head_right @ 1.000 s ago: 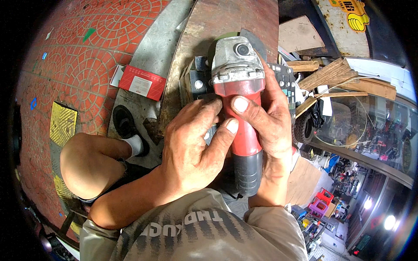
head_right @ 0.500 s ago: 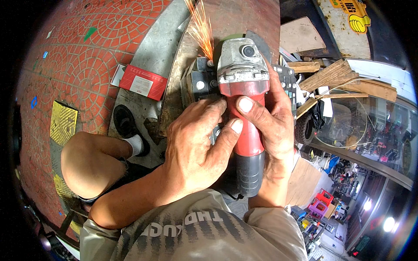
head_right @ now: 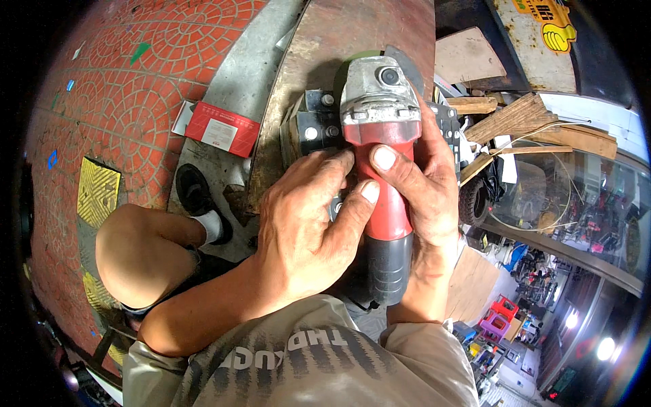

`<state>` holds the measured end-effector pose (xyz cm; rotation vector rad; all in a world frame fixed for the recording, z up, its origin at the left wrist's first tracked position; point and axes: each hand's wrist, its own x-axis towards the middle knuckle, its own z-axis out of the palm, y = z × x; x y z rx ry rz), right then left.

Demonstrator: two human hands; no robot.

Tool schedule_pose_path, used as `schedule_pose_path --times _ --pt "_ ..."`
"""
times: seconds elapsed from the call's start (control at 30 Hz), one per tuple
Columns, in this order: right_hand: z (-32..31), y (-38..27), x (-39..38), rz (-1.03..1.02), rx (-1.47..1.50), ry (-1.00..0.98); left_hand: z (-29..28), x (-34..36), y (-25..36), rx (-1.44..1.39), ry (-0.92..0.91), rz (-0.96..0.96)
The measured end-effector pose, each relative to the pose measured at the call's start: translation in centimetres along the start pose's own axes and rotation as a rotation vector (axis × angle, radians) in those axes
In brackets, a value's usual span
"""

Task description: The person is using a handheld power angle grinder to grind a metal block that is secured in a vise on a workbench, resulting in visible sparks.

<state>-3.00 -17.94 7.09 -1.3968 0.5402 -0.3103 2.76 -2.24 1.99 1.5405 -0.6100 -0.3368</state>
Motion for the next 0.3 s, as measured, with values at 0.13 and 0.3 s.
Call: schedule_pose_path --times 0.13,0.3 --pt "-0.28 0.14 0.17 -0.004 -0.01 -0.009 0.0 0.07 0.02 0.008 0.0 -0.009" --pt "-0.31 0.09 0.24 0.008 -0.025 -0.012 0.1 0.08 -0.17 -0.016 0.008 0.002"
